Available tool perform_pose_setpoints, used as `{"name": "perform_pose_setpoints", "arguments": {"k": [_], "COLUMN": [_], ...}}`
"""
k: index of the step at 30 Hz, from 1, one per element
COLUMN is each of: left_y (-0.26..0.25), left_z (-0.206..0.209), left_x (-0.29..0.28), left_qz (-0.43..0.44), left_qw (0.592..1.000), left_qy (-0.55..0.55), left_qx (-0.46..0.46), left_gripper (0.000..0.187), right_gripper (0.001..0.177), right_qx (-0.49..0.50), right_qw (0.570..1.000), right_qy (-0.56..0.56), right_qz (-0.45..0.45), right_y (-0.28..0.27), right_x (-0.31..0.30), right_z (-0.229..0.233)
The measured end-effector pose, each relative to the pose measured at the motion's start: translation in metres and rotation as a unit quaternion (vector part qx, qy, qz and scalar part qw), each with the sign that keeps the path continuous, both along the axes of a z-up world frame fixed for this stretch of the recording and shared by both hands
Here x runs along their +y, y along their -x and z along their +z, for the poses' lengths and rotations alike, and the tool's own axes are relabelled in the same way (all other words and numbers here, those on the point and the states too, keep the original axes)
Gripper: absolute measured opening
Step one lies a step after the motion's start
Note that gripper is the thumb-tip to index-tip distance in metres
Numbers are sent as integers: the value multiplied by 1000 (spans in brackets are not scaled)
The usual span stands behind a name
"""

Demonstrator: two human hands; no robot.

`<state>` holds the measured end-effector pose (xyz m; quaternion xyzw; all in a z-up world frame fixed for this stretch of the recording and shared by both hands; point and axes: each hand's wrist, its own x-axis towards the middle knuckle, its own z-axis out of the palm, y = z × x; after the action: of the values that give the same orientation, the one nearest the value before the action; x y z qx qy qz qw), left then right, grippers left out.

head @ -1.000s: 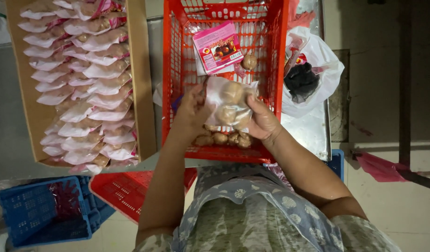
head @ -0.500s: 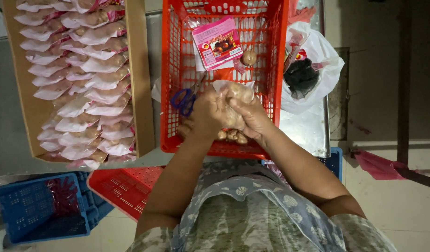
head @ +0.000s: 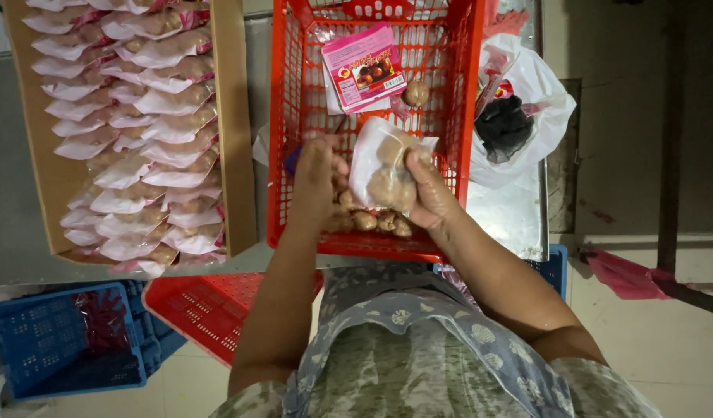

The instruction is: The person picks up food items from a red basket and places them into small plastic bags, then places the filled bags into a cardboard box.

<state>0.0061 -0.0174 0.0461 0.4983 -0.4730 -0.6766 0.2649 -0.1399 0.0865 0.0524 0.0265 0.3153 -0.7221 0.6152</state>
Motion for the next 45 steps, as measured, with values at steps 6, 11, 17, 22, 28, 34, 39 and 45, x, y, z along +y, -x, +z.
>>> {"name": "perform_pose_setpoints", "arguments": {"k": [6,11,17,22,28,34,39,45], "left_y": [-24,-39,-38,-41,-37,-25,-43,-126], "left_z": [-1,-1,-17,-23,-7,2,-4,34], "left_x": [24,15,18,10,-3,6,-1,-48], "left_qz": [-116,-32,-68,-24,-64,-76,-64,-32], "left_qw": [980,979,998,998,954,957,976,991], "left_qy": [125,195,19,62,230,139,172,132], "left_qx": [-102,-57,-4,-7,-183,-243,-117,17], "left_gripper": [26,14,45,19,74,57,25,15], "right_gripper": [32,36,43,53,60,46,82,100], "right_qx": [-21,-14,-17,-15,5,47,20,-1], "right_qw": [999,998,998,999,997,994,988,974], "right_qy": [-18,-51,-54,-40,-50,-29,10,88], "right_qz": [-17,-17,-2,22,56,96,152,211], "right_y": [1,-1,-3,-4,-22,-58,-72,-52], "right_x": [-3,-8,-10,-13,-17,-20,-28,-39], "right_z": [-41,-37,-71,-63,-85,-56,-59,-87]}}
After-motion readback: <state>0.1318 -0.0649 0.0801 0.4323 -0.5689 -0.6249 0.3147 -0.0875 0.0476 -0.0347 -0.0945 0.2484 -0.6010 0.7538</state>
